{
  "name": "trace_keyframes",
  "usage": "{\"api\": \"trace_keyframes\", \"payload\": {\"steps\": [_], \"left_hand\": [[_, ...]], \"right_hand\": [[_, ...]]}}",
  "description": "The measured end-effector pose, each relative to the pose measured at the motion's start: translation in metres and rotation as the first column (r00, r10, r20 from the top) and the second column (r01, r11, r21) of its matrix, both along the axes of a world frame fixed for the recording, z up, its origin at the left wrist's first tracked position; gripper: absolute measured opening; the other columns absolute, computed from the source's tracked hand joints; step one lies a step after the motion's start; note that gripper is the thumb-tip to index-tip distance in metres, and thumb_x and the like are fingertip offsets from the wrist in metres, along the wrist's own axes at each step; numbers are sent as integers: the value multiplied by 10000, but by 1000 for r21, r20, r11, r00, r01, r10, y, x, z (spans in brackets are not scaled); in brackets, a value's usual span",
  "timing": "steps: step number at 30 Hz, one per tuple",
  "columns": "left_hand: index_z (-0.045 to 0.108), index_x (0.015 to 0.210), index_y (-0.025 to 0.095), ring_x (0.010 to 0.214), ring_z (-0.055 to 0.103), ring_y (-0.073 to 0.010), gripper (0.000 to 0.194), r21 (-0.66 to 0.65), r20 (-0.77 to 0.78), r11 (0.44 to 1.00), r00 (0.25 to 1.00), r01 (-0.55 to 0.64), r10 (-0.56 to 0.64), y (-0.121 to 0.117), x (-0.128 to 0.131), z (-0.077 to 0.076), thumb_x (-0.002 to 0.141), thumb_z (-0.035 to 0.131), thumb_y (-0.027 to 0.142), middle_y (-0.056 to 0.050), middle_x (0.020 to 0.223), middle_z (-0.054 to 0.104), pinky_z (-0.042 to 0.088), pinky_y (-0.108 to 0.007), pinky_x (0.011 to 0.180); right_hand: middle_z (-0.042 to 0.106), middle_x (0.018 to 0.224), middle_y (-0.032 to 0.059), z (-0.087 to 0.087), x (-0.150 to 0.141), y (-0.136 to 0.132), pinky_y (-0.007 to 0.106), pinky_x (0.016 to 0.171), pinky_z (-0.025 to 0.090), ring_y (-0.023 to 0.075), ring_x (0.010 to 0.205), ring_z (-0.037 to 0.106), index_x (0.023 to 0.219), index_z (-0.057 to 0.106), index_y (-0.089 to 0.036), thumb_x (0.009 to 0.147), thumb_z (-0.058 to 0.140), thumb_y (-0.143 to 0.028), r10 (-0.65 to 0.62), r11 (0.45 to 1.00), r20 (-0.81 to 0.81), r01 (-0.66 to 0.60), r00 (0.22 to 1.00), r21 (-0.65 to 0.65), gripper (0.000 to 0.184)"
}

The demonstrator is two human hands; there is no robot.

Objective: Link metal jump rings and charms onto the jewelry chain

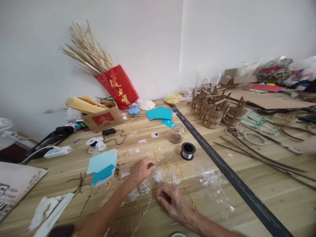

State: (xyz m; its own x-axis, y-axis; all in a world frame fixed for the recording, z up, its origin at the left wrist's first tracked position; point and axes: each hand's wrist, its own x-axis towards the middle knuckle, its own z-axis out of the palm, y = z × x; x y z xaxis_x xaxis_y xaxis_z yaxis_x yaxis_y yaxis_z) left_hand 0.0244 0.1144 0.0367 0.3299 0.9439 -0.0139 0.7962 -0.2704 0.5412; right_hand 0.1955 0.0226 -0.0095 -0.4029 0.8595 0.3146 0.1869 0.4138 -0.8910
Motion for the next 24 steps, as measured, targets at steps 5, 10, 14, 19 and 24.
{"api": "trace_keyframes", "payload": {"steps": [5,10,14,19,24], "left_hand": [[739,942,163,905,669,-205,210,67,2,987,989,-145,145,46,-2,-10,835,560,179,-88,1005,738,479,-273,817],[747,906,159,929,677,-223,185,87,-59,965,966,-246,251,90,2,-17,840,583,213,-101,977,756,468,-272,798],[752,806,171,925,682,-260,183,67,-124,959,951,-276,283,110,11,-23,805,634,311,-114,921,763,456,-282,761],[723,931,162,1044,639,-306,316,24,-163,950,937,-311,310,127,19,-32,686,756,360,-145,1049,732,448,-306,800],[659,1038,164,1009,636,-252,351,-87,-138,948,947,-305,292,139,21,-38,750,760,338,-90,1080,691,488,-348,857]], "right_hand": [[521,702,-12,-1,0,1,229,589,387,132,632,490,727,492,-202,820,480,-103,15,1000,12,-15,1000,-6,136],[520,712,-7,-1,0,1,228,600,401,133,642,499,734,489,-202,828,470,-110,29,1000,3,-29,1000,4,132],[546,726,1,0,1,1,233,617,413,141,662,524,754,497,-205,831,481,-118,22,1000,15,-22,1000,-9,117],[564,733,6,-2,0,1,232,618,420,146,673,538,756,498,-209,845,486,-140,19,1000,-1,-19,1000,-12,114],[555,726,4,-3,-1,2,233,606,407,145,659,530,747,481,-212,866,486,-163,19,1000,-16,-19,1000,-4,129]]}}
